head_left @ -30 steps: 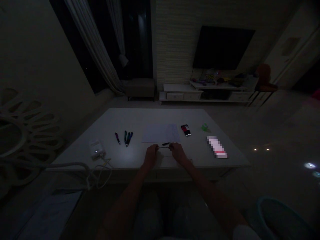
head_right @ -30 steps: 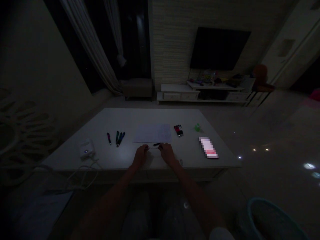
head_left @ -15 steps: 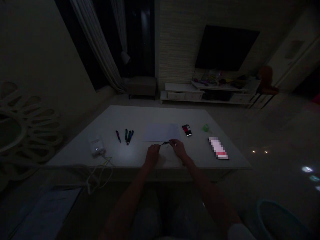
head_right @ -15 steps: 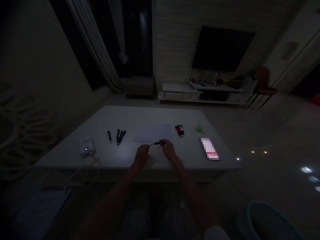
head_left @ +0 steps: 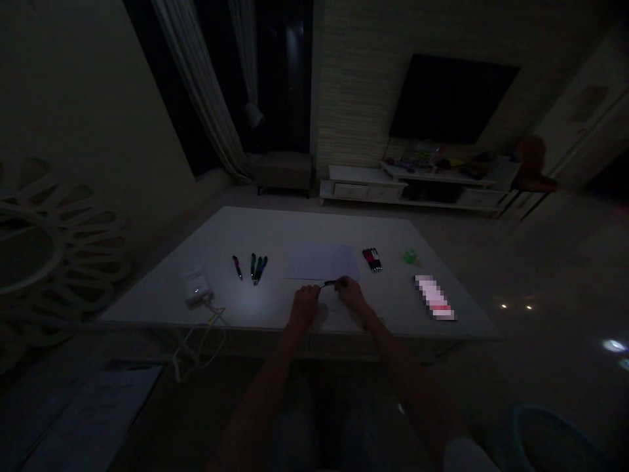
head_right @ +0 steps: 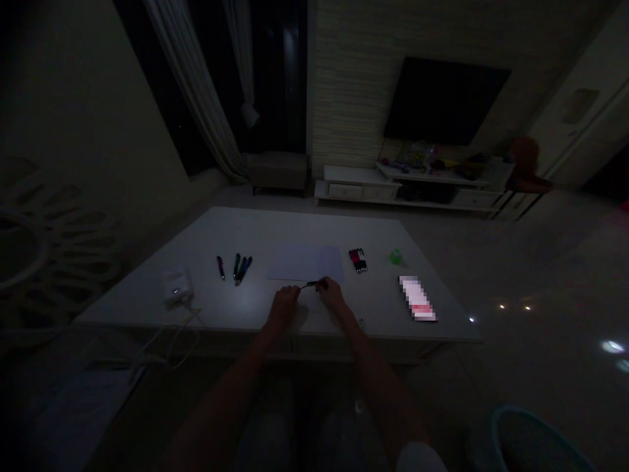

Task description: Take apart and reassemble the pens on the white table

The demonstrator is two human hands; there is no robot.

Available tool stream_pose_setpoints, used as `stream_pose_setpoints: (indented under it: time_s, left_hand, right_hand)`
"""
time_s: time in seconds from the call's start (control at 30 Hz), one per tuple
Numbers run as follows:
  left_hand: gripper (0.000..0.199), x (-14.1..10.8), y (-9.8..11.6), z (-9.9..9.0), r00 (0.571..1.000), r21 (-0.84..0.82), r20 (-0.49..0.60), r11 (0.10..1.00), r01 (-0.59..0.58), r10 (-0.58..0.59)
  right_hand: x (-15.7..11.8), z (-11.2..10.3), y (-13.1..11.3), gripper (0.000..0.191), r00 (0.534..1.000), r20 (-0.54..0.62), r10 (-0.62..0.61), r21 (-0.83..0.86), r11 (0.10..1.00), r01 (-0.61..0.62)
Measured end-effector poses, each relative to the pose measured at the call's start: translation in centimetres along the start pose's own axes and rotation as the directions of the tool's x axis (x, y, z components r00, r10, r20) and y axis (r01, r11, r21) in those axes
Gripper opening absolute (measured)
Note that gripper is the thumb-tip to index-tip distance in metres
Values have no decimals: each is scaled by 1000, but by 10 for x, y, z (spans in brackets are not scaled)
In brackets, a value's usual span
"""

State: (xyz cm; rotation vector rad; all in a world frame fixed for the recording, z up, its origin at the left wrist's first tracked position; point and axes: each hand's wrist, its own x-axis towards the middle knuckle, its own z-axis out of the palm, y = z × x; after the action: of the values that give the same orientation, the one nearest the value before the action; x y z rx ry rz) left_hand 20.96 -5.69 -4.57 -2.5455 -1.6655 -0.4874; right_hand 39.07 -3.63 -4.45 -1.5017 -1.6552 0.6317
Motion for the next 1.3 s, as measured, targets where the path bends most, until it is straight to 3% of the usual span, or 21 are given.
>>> stream_pose_setpoints:
  time_s: [0.13,0.33,0.63,0.97,1.13,1.2,1.3]
  left_hand:
    - [17,1,0,0,1000,7,14,1000,-6,6]
    - [18,-1,0,-2,1000,23,14,1000,-3,3]
    - [20,0,-1,2,1000,3,8,1000,-9,9]
    - [18,-3,1,-1,997,-10,20,997,-76,76]
    - [17,-2,1,-2,999,-4,31,1000,-29,29]
    - [17,-1,2,-2,999,-2,46,1000,-17,17]
    - [19,0,2,-1,998,1,56,1000,11,-11]
  right_hand:
    - [1,-5,-11,20,998,45,-39,151,988,32]
    - [0,-10,-27,25,994,69,-88,180,981,75]
    - [2,-15,-28,23,990,82,-117,120,987,107]
    - [8,-2,-32,16,954,247,-168,96,984,148]
    - [9,-1,-21,36,953,263,-148,190,977,99]
    - [13,-8,-10,37,967,226,-113,128,988,86]
    - [21,-11,4,25,993,95,-74,-111,990,85]
